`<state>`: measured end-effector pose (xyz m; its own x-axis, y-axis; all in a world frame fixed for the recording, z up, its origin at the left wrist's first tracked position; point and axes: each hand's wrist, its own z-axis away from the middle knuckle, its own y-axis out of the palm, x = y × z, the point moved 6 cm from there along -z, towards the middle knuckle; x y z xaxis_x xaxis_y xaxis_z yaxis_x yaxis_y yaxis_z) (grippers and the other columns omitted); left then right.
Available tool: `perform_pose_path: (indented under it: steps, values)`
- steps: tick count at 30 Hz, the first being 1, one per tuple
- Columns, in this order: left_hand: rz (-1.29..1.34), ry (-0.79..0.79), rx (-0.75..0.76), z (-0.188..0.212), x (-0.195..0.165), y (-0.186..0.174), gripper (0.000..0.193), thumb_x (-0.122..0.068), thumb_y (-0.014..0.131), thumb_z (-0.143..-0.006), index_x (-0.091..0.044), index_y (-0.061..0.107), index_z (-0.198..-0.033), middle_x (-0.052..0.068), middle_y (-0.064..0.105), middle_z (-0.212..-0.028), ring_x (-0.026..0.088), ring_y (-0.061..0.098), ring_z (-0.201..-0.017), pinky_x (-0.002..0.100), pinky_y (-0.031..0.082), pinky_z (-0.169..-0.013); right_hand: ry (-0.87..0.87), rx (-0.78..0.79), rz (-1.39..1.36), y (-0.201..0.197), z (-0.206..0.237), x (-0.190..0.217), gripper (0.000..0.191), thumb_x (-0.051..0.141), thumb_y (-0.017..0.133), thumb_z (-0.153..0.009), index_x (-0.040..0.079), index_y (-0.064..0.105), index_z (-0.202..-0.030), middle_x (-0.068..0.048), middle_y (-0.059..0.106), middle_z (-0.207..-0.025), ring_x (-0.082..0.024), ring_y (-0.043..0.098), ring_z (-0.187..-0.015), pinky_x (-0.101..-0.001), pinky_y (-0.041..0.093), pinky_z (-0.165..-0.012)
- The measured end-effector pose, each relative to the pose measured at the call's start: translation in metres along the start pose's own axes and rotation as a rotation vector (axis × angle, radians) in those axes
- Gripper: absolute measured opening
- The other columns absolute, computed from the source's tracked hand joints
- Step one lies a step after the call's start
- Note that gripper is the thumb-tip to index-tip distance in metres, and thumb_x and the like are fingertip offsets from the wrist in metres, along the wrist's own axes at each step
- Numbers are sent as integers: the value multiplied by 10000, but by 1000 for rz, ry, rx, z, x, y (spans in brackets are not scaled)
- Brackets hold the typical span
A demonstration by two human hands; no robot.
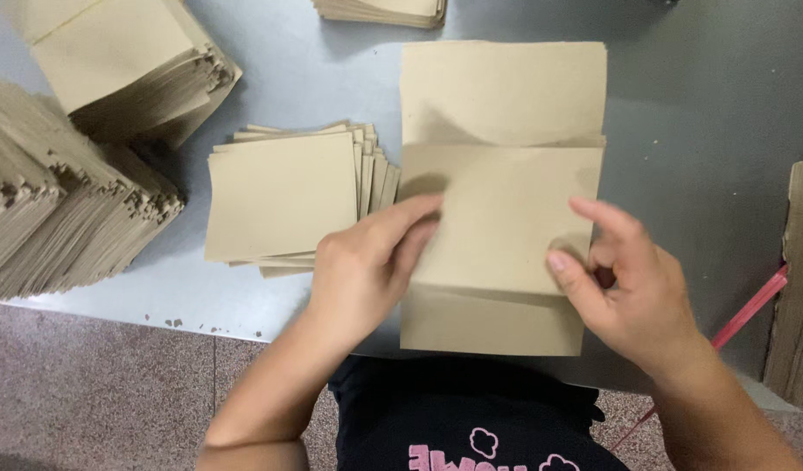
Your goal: The person folds large kraft paper sheets into paper bags at a metal worktable, creasing the bottom flap and side folds by hand, then places each finished folded bag onto a growing stack of completed bags beside them, repeating the folding cycle continuously.
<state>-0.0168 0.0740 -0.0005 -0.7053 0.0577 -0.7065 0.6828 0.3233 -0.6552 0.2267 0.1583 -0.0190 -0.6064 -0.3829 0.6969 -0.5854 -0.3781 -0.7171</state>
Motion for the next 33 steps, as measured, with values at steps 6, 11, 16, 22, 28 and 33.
perform_pose_path:
  steps: [6, 11, 16, 22, 28, 33]
  values:
    - [-112, -56, 65, -18, -6, 2, 329, -193, 689, -1009, -147, 638, -1331, 100, 760, -957, 273, 734, -763, 385, 569, -619, 172, 11, -18, 1, -9, 1, 500, 190, 700, -956, 72, 523, -1409, -16, 565, -542, -110, 538, -471, -280, 428, -501]
    - [-260, -53, 195, -32, -1, 9, 463, -226, 712, -980, -163, 602, -1425, 78, 706, -723, 279, 673, -581, 417, 519, -518, 188, -21, -16, 0, -12, 8, 478, 182, 675, -988, 116, 539, -1442, -21, 571, -564, -119, 528, -483, -279, 437, -530]
    - [-277, -66, 219, -41, 3, 15, 274, -280, 682, -1009, -194, 642, -1266, 47, 732, -813, 279, 707, -691, 435, 543, -587, 183, -34, 222, -5, -16, 21, 447, 217, 715, -985, 134, 599, -1409, -41, 580, -615, -159, 555, -545, -330, 450, -574]
    - [-297, -37, 293, -32, -10, 3, 679, -525, 757, -829, -101, 627, -1343, 120, 677, -844, 331, 687, -651, 446, 543, -552, -590, -111, 511, 4, -4, 85, 302, 292, 781, -887, 141, 720, -1142, -38, 685, -1067, -263, 584, -1037, -445, 435, -918]
    - [-331, -56, 329, -16, -10, -2, 773, -542, 735, -815, -84, 593, -1422, 111, 638, -912, 292, 675, -731, 409, 541, -575, -647, 42, 403, 21, 10, 68, 374, 375, 756, -916, 128, 777, -1196, 23, 668, -1049, -210, 545, -998, -403, 409, -899]
    - [-385, 27, 256, -22, -5, -24, 814, -557, 763, -754, -86, 608, -1400, 144, 671, -1127, 331, 631, -961, 450, 528, -809, -498, 84, 520, -6, 34, 30, 386, 395, 723, -884, 168, 770, -1193, -30, 676, -1083, -224, 559, -1019, -427, 404, -912]
